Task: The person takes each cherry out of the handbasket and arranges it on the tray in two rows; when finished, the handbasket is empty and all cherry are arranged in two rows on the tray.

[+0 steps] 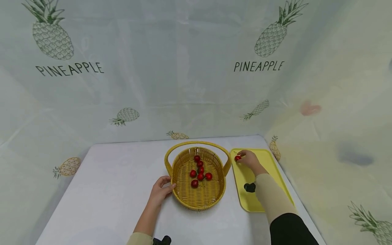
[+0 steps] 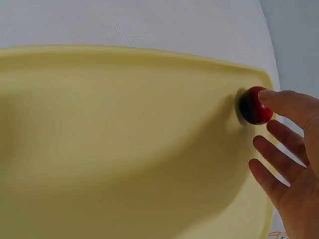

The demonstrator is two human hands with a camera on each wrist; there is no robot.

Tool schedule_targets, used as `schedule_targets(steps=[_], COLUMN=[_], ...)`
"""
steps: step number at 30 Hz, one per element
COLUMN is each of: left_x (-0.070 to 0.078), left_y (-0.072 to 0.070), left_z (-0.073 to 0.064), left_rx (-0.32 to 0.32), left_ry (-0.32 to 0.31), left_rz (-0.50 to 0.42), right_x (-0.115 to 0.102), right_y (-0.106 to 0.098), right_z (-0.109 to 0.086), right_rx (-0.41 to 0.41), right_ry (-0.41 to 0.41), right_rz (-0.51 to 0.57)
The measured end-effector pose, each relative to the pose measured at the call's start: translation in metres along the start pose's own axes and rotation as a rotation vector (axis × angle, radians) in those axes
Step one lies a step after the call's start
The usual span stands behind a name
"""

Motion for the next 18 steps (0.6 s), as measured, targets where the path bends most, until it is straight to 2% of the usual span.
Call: schedule_targets(steps=[9, 18], left_x=[-0.018, -0.018], left_y=[-0.005, -0.005], left_z=[0.012, 0.012], left_rx=[0.039, 0.034], left_ry=[0.015, 0.017], left_rz=[0.024, 0.023], right_x=[-0.01, -0.019], right_y=[-0.014, -0.02], right_z=[-0.023, -0.044], right_rx=[-0.02, -0.053], right_ry=[-0.056, -0.094], right_rz=[0.024, 0.044])
Point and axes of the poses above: each hand's wrist, its own z-axis towards the middle knuckle, its own y-axis out of the palm, x = y × z, the point moved 10 cm from there along z, towards the middle knuckle, and after that the axes turned 3 degrees about z, right-handed, at the moved point
